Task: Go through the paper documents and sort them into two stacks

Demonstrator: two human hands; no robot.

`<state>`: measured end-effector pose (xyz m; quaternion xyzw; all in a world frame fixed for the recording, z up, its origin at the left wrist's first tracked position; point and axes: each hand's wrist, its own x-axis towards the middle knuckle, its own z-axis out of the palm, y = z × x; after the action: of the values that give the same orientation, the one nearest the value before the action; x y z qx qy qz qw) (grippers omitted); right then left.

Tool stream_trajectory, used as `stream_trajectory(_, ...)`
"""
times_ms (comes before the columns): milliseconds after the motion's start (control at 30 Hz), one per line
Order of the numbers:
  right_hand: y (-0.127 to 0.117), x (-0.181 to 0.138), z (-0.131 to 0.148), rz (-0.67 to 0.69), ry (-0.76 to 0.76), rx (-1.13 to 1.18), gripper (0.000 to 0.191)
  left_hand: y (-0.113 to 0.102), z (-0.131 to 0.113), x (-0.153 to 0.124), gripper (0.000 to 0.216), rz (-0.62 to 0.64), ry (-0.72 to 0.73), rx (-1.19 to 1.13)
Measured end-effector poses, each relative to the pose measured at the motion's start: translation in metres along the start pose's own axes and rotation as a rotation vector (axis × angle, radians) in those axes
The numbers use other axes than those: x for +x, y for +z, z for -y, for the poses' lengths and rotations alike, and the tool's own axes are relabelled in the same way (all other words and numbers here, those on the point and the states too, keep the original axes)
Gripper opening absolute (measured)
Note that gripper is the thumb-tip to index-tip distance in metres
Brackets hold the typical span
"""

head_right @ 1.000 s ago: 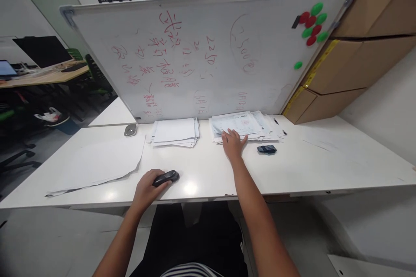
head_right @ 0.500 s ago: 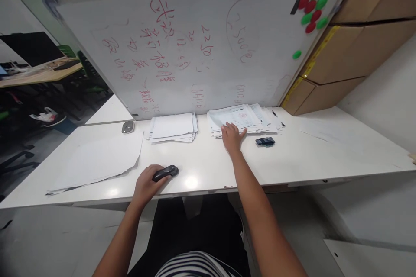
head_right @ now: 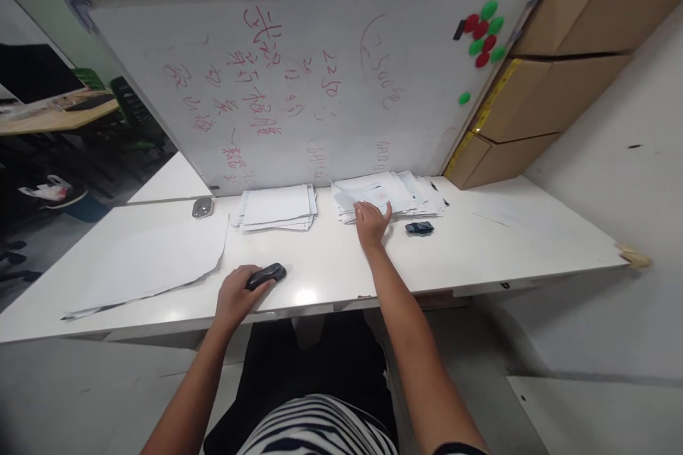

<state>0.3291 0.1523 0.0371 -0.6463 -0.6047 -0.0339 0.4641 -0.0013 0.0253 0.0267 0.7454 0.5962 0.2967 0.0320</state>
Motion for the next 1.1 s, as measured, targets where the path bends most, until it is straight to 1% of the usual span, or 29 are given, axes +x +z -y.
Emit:
stream_trajectory(33, -0.008, -0.003, 0.012, -0.028, 0.002, 0.031, 0.036, 0.002, 0.0, 0.0, 0.027, -0.031, 0.0, 0.026)
stream_trajectory(100, -0.025, -0.015, 0.038, -0.132, 0.028, 0.139, 0.035, 0.004, 0.0, -0.001, 0.031, -0.117, -0.012, 0.065)
stream_trajectory(167, -0.044, -0.035, 0.063, -0.23, 0.093, 0.323, 0.034, 0.005, -0.003, -0.005, 0.041, -0.233, -0.022, 0.092)
stream_trajectory(233, -0.063, -0.058, 0.082, -0.224, 0.191, 0.53, 0.034, 0.001, -0.011, -0.01, 0.047, -0.317, 0.014, 0.079)
stream_trajectory(300, -0.08, -0.077, 0.093, -0.121, 0.284, 0.678, 0.033, -0.005, -0.025, -0.016, 0.05, -0.356, 0.063, -0.032)
stream_trajectory(333, -0.087, -0.085, 0.096, -0.051, 0.32, 0.73, 0.032, -0.009, -0.035, -0.018, 0.052, -0.36, 0.065, -0.127)
stream_trajectory(367, -0.093, -0.091, 0.097, 0.027, 0.346, 0.768, 0.031, -0.013, -0.045, -0.019, 0.056, -0.364, 0.033, -0.244)
stream_trajectory(400, -0.097, -0.095, 0.098, 0.097, 0.365, 0.794, 0.031, -0.017, -0.056, -0.019, 0.061, -0.32, -0.021, -0.374)
stream_trajectory(433, -0.101, -0.099, 0.099, 0.15, 0.379, 0.807, 0.032, -0.021, -0.067, -0.019, 0.059, -0.264, -0.089, -0.504)
stream_trajectory(467, -0.103, -0.102, 0.1, 0.18, 0.392, 0.811, 0.033, -0.023, -0.077, -0.018, 0.051, -0.164, -0.141, -0.622)
stream_trajectory(500, -0.105, -0.104, 0.1, 0.192, 0.402, 0.81, 0.033, -0.025, -0.085, -0.016, 0.041, -0.045, -0.182, -0.722)
stream_trajectory(533, -0.106, -0.106, 0.101, 0.186, 0.408, 0.806, 0.033, -0.026, -0.093, -0.014, 0.034, 0.033, -0.224, -0.797)
stream_trajectory(567, -0.106, -0.108, 0.102, 0.167, 0.406, 0.804, 0.032, -0.026, -0.099, -0.012, 0.031, 0.074, -0.26, -0.85)
stream_trajectory(600, -0.106, -0.11, 0.102, 0.14, 0.393, 0.804, 0.031, -0.024, -0.104, -0.011, 0.029, 0.071, -0.288, -0.884)
stream_trajectory(700, -0.099, -0.118, 0.102, 0.062, 0.322, 0.807, 0.028, -0.014, -0.115, -0.008, 0.024, -0.094, -0.326, -0.912)
stream_trajectory(800, -0.086, -0.129, 0.101, 0.033, 0.32, 0.796, 0.033, 0.001, -0.122, -0.011, 0.024, -0.21, -0.348, -0.887)
stream_trajectory(900, -0.078, -0.142, 0.101, 0.061, 0.34, 0.751, 0.041, 0.015, -0.124, -0.017, 0.025, -0.255, -0.382, -0.858)
stream_trajectory(967, -0.077, -0.147, 0.103, 0.053, 0.325, 0.724, 0.045, 0.02, -0.123, -0.022, 0.025, -0.259, -0.369, -0.858)
stream_trajectory(1033, -0.077, -0.15, 0.104, 0.059, 0.277, 0.706, 0.048, 0.022, -0.12, -0.025, 0.024, -0.263, -0.363, -0.88)
stream_trajectory(1100, -0.079, -0.152, 0.104, 0.11, 0.212, 0.688, 0.058, 0.021, -0.116, -0.025, 0.022, -0.299, -0.37, -0.917)
